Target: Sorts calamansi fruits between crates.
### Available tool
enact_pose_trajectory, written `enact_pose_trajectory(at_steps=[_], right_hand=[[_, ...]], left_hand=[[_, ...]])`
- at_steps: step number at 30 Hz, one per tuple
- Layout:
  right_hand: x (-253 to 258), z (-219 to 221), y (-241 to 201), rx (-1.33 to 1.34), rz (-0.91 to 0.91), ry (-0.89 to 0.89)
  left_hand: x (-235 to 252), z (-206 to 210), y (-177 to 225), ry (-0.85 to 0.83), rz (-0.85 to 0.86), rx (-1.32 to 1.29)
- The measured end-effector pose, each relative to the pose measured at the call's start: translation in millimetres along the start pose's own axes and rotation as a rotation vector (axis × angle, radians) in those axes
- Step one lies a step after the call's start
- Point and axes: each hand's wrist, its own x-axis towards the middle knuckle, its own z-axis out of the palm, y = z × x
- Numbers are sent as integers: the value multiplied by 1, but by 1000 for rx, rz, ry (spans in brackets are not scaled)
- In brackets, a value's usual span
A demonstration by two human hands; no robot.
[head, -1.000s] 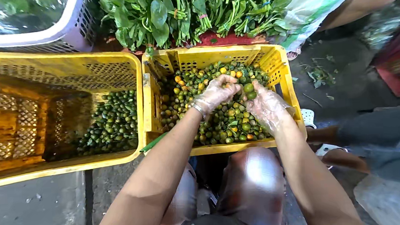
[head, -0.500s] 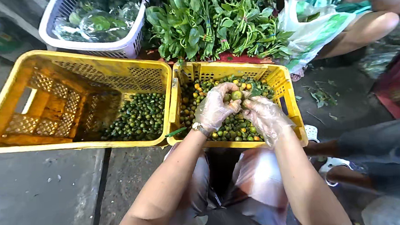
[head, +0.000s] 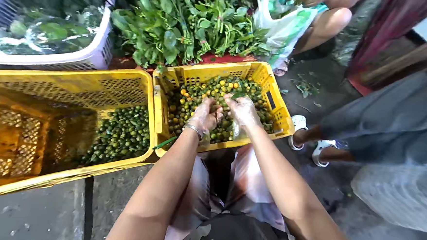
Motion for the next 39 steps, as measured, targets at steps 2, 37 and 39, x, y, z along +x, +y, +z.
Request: enact_pose_trajectory(at_steps=[2, 37, 39], right_hand=[[-1, -2, 7, 85, -41, 6], [61, 31, 20, -865, 62, -393], [66, 38, 23, -943, 32, -448]], left_hand=[[-2, 4, -1, -40, 38, 115], [12, -54, 44, 277, 126, -133], [20, -52, 39, 260, 166, 356]])
